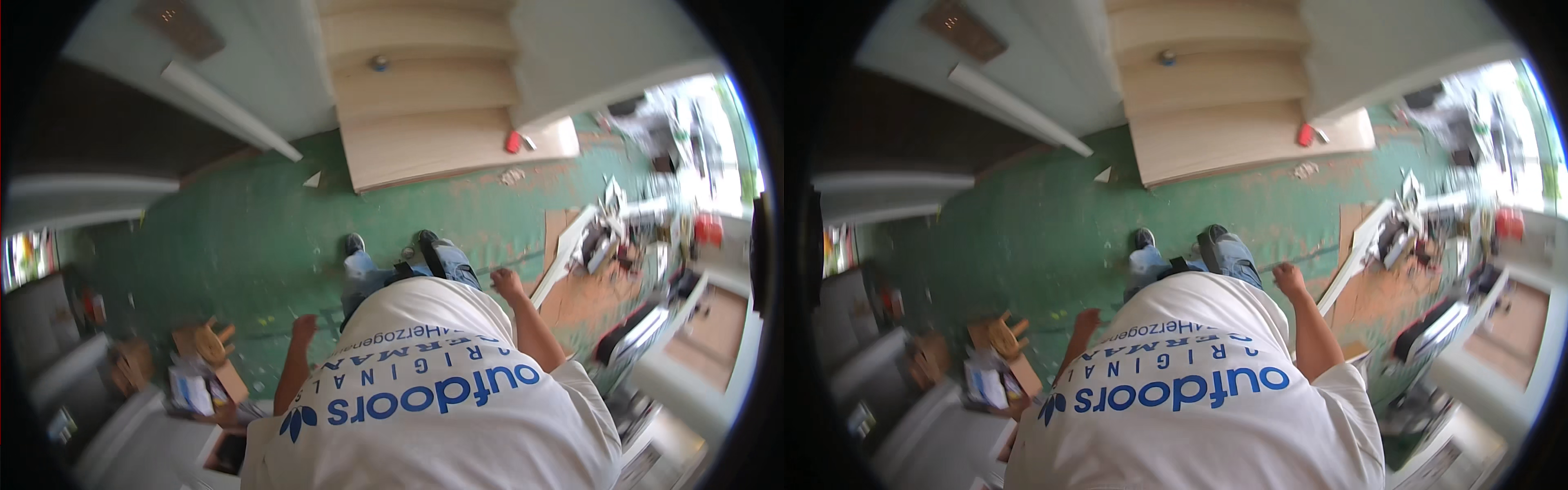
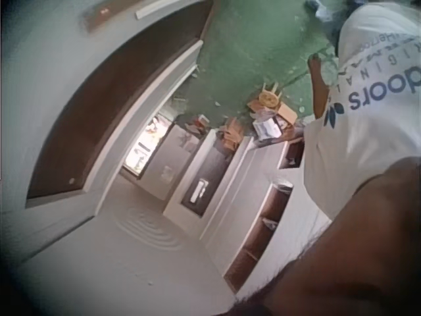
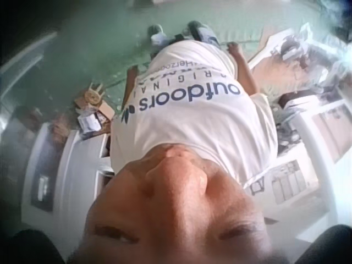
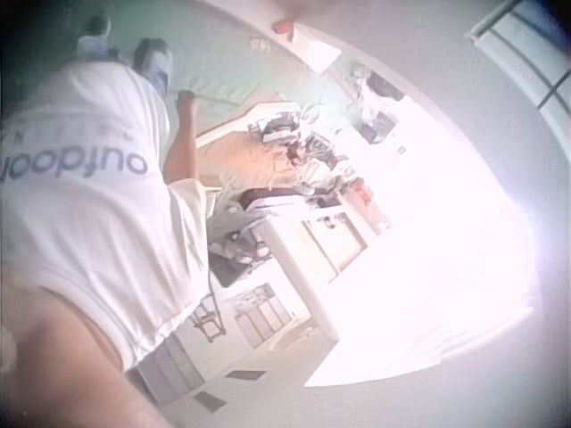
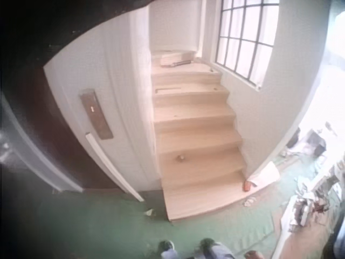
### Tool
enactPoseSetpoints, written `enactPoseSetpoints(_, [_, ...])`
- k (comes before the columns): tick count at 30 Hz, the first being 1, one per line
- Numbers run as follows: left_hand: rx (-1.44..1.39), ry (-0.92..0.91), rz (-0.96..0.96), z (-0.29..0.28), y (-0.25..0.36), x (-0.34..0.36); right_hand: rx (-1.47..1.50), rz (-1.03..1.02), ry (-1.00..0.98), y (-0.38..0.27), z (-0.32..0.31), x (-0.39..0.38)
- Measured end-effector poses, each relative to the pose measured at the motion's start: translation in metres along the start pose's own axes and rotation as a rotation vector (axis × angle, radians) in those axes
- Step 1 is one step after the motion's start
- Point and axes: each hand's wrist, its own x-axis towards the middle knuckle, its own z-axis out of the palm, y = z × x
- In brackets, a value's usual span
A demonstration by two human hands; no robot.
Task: Measure and fit white molding to the base of a staircase.
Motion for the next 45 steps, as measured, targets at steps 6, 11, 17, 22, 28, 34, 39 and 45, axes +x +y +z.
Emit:
enactPoseSetpoints(6, [-0.083,-0.023,-0.404,-0.165,0.037,0.115,0.008,0.31,0.192,0.078,0.082,-0.16])
enactPoseSetpoints(11, [0.39,-0.452,-0.069,-0.15,0.068,0.208,0.437,0.509,0.4,0.084,0.165,-0.236])
enactPoseSetpoints(17, [0.192,-0.776,0.158,0.038,0.223,0.285,0.733,0.585,0.569,0.11,0.255,-0.272])
enactPoseSetpoints(22, [0.318,-0.651,0.157,0.126,0.375,0.226,0.76,0.562,0.44,0.178,0.297,-0.294])
enactPoseSetpoints(28, [1.224,-0.748,1.176,0.213,0.384,0.205,0.93,0.767,0.562,0.301,0.284,-0.322])
enactPoseSetpoints(34, [1.086,-0.86,0.82,0.289,0.365,0.197,1.226,0.89,0.893,0.375,0.232,-0.327])
enactPoseSetpoints(39, [1.058,-0.95,0.484,0.336,0.401,0.189,1.386,0.95,0.914,0.377,0.219,-0.322])
enactPoseSetpoints(45, [1.07,-1.196,0.58,0.44,0.468,0.237,1.217,0.974,0.77,0.354,0.224,-0.304])
